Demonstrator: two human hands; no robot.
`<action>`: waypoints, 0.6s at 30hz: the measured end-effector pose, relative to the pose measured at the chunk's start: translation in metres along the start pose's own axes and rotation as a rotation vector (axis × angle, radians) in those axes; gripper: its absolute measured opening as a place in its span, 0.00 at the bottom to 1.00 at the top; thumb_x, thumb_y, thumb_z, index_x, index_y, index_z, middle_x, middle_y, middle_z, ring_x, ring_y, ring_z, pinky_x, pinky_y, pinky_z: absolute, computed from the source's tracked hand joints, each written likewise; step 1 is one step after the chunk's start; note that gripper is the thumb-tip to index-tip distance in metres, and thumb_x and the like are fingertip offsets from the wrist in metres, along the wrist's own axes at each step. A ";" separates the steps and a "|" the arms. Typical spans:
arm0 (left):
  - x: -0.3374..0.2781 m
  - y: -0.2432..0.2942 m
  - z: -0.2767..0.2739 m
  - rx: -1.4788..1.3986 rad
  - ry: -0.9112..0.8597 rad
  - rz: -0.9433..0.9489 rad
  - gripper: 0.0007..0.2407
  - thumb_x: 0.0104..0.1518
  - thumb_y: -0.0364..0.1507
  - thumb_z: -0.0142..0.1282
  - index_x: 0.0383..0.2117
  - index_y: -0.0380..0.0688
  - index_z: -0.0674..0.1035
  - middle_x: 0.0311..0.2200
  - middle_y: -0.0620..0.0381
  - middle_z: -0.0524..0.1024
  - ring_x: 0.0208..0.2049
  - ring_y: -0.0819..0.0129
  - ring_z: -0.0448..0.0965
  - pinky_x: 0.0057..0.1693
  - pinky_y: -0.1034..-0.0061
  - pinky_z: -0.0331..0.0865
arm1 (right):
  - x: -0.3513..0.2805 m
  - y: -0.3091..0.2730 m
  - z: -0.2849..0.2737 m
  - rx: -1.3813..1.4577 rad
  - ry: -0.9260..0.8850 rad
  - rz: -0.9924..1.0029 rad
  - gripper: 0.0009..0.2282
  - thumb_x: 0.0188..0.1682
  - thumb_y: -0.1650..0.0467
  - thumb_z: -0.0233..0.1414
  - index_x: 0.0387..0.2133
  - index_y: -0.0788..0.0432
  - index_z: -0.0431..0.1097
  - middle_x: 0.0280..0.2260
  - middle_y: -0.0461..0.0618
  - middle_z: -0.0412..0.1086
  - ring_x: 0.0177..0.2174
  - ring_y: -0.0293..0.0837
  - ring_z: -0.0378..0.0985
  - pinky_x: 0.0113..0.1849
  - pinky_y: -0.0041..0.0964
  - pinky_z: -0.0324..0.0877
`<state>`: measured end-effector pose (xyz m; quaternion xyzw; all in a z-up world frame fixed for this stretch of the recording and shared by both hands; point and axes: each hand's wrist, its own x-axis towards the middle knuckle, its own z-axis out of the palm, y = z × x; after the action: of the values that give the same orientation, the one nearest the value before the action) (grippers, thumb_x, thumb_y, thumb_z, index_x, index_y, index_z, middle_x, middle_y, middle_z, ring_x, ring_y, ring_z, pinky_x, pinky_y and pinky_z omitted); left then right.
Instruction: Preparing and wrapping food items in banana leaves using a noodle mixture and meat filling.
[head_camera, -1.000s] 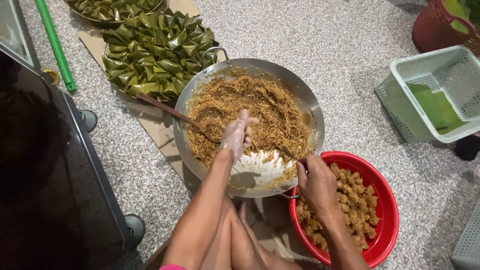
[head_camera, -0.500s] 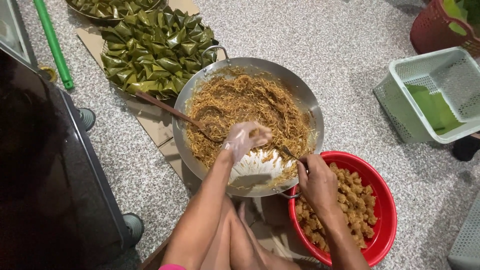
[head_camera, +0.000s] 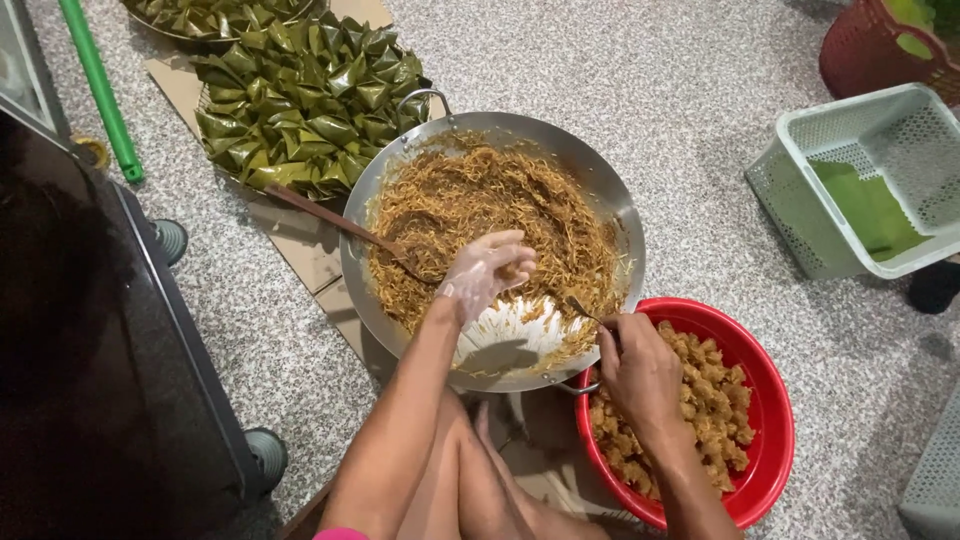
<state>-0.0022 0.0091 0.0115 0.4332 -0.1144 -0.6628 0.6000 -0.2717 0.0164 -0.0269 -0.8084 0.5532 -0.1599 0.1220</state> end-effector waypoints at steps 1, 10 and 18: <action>0.004 -0.002 -0.002 0.001 0.001 0.000 0.21 0.56 0.21 0.55 0.57 0.31 0.67 0.40 0.41 0.80 0.34 0.65 0.83 0.44 0.77 0.80 | -0.001 0.003 0.001 0.001 0.000 0.000 0.05 0.56 0.67 0.51 0.35 0.49 0.75 0.31 0.43 0.73 0.31 0.43 0.80 0.33 0.38 0.77; 0.027 -0.018 -0.020 0.217 -0.044 0.028 0.15 0.61 0.37 0.55 0.48 0.42 0.79 0.22 0.58 0.77 0.15 0.75 0.70 0.22 0.85 0.63 | -0.010 0.027 0.015 -0.012 0.156 -0.181 0.04 0.53 0.65 0.54 0.37 0.49 0.74 0.30 0.47 0.69 0.33 0.51 0.79 0.33 0.45 0.76; -0.002 -0.003 -0.006 0.026 -0.003 0.015 0.21 0.62 0.39 0.49 0.46 0.27 0.78 0.17 0.55 0.75 0.08 0.79 0.67 0.13 0.91 0.62 | -0.030 0.011 -0.020 0.014 0.139 -0.142 0.05 0.52 0.73 0.55 0.38 0.62 0.74 0.37 0.56 0.76 0.29 0.45 0.79 0.27 0.35 0.80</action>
<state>0.0002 0.0137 0.0065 0.4390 -0.1274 -0.6573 0.5991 -0.2987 0.0396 -0.0167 -0.8316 0.5006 -0.2277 0.0770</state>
